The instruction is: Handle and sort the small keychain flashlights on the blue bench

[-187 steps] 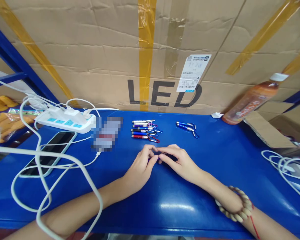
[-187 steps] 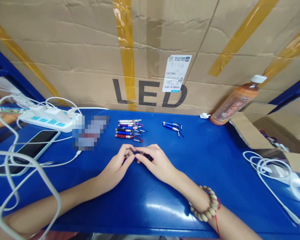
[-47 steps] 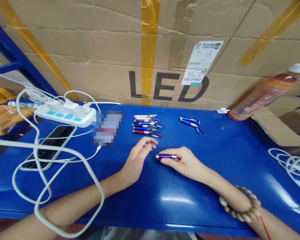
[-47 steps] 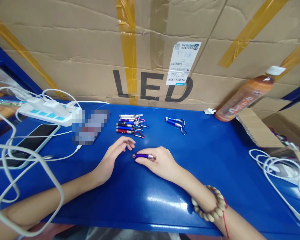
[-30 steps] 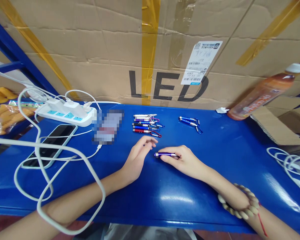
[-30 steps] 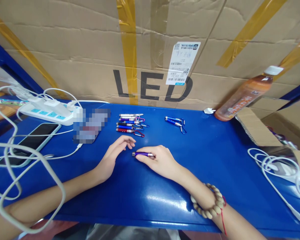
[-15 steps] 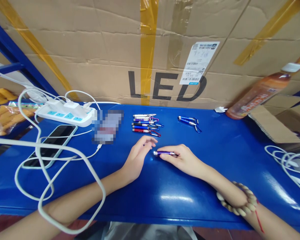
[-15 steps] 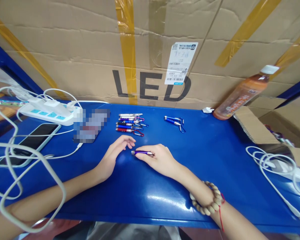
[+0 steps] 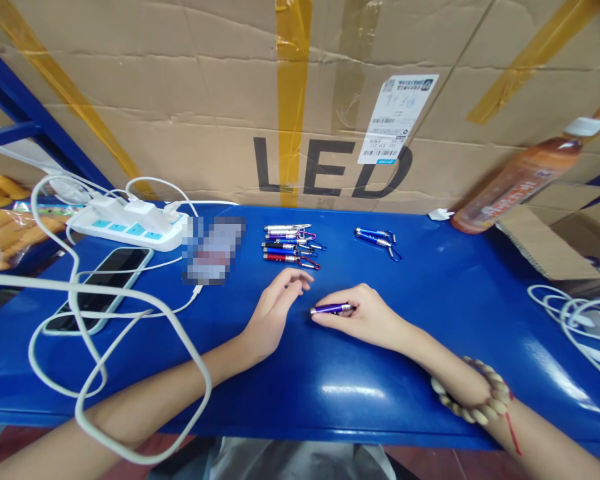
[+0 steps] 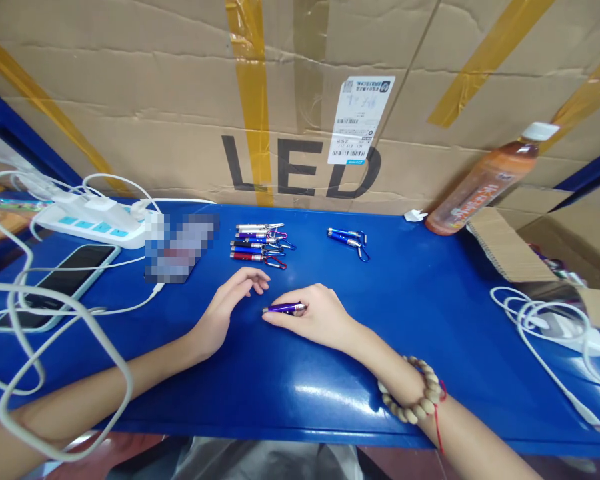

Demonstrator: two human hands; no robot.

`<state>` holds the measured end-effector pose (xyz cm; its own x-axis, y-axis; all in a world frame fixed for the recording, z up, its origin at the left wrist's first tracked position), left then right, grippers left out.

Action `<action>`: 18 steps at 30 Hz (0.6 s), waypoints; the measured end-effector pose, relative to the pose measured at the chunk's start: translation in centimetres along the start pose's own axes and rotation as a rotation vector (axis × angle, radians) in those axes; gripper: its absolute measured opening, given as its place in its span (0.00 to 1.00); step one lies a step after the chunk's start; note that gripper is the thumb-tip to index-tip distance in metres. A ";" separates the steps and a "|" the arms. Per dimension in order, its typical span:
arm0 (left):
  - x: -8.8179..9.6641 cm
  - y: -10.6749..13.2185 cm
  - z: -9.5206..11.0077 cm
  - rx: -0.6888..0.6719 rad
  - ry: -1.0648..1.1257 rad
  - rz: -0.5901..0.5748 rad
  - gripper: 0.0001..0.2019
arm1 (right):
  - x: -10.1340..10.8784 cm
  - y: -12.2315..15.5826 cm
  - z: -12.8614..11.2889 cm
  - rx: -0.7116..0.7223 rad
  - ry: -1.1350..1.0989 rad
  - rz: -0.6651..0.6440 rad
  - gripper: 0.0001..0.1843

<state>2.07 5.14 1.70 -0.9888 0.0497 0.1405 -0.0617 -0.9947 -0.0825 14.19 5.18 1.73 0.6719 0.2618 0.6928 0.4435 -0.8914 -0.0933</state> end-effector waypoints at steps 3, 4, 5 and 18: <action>0.0 0.0 0.0 0.003 0.008 0.001 0.12 | -0.1 0.0 0.3 -0.024 -0.031 0.011 0.16; 0.0 0.0 -0.1 0.002 0.010 0.003 0.12 | -0.1 0.0 0.4 -0.030 -0.037 0.014 0.16; 0.0 0.0 -0.1 0.001 0.009 0.004 0.12 | -0.1 0.0 0.5 -0.032 -0.040 0.014 0.16; 0.0 0.0 -0.3 0.014 0.013 0.005 0.11 | 0.0 0.0 0.4 -0.001 0.004 -0.010 0.15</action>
<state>2.05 5.15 1.44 -0.9908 0.0455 0.1277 -0.0548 -0.9961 -0.0696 14.43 5.32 1.43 0.6653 0.2695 0.6962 0.4499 -0.8890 -0.0857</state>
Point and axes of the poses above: each hand's wrist, its own y-axis away from the middle knuckle, its own x-axis out of the back of the hand, z = x × y, the point moved 7 cm from there along -y, towards the middle knuckle, and after that the axes turned 9 degrees about z, right-handed, at the moved point
